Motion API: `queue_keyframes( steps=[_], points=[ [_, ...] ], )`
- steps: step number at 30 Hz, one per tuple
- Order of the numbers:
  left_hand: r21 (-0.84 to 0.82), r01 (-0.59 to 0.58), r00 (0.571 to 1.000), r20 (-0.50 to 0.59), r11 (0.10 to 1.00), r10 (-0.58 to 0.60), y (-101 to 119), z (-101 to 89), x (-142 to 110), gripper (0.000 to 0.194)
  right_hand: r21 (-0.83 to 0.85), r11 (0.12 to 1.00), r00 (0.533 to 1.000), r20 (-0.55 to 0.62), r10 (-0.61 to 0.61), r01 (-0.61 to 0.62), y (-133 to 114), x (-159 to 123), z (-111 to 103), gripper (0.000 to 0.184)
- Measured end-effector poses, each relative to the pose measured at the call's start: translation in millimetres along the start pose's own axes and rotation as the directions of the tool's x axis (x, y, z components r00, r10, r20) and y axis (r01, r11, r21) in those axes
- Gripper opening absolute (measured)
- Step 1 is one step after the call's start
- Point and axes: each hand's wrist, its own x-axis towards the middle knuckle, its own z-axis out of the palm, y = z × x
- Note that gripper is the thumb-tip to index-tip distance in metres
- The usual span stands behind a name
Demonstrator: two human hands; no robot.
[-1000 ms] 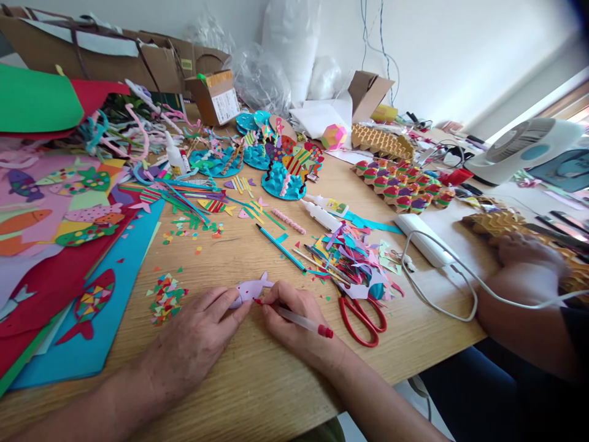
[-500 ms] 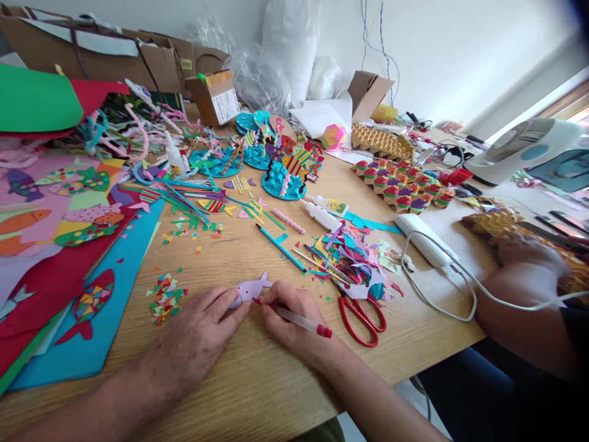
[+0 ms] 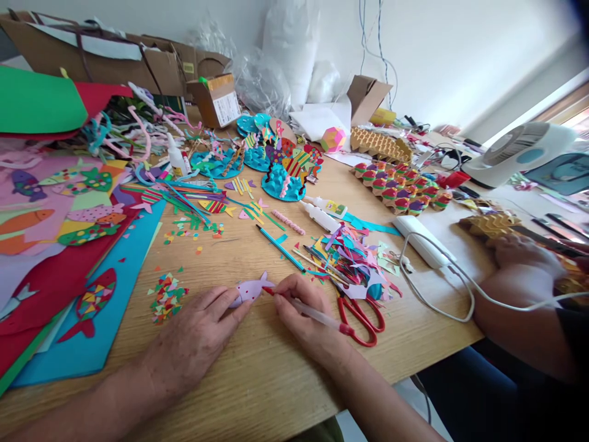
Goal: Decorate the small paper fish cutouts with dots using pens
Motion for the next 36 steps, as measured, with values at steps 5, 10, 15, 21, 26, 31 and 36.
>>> queue_keyframes(
  steps=[5, 10, 15, 21, 26, 31, 36],
  points=[
    [-0.055, -0.023, 0.994, -0.111, 0.998, 0.017, -7, -4.1, 3, 0.031, -0.164, 0.966, 0.973, -0.082, -0.216, 0.201, -8, -2, -22, 0.009],
    [-0.096, -0.057, 0.990, -0.135, 0.994, 0.044, -13, -10.1, 7, 0.037, -0.144, 0.947, 0.958, 0.029, -0.287, 0.288, -11, -1, -51, 0.018],
    [-0.093, -0.066, 0.985, -0.163, 0.993, 0.050, -12, -8.9, 8, 0.036, 0.180, 0.982, 0.993, 0.096, -0.076, 0.058, -7, 10, -61, 0.023],
    [-0.094, -0.058, 0.982, -0.183, 0.994, 0.040, -12, -4.9, 7, 0.037, -0.054, 0.998, 0.990, 0.136, 0.042, -0.035, -3, 46, -53, 0.021],
    [-0.118, -0.052, 0.986, -0.165, 0.992, 0.032, -13, -5.7, 8, 0.039, -0.583, 0.810, 0.980, 0.188, 0.065, 0.058, -3, 84, -44, 0.045],
    [-0.155, -0.055, 0.989, -0.147, 0.986, 0.032, -14, -7.6, 9, 0.040, -0.789, 0.604, 0.962, 0.239, 0.129, 0.115, 7, 112, -33, 0.040],
    [-0.132, -0.047, 0.980, -0.198, 0.990, 0.020, -15, -6.0, 8, 0.044, -0.809, 0.563, 0.953, 0.282, 0.113, 0.172, 15, 116, -23, 0.032]
  ],
)
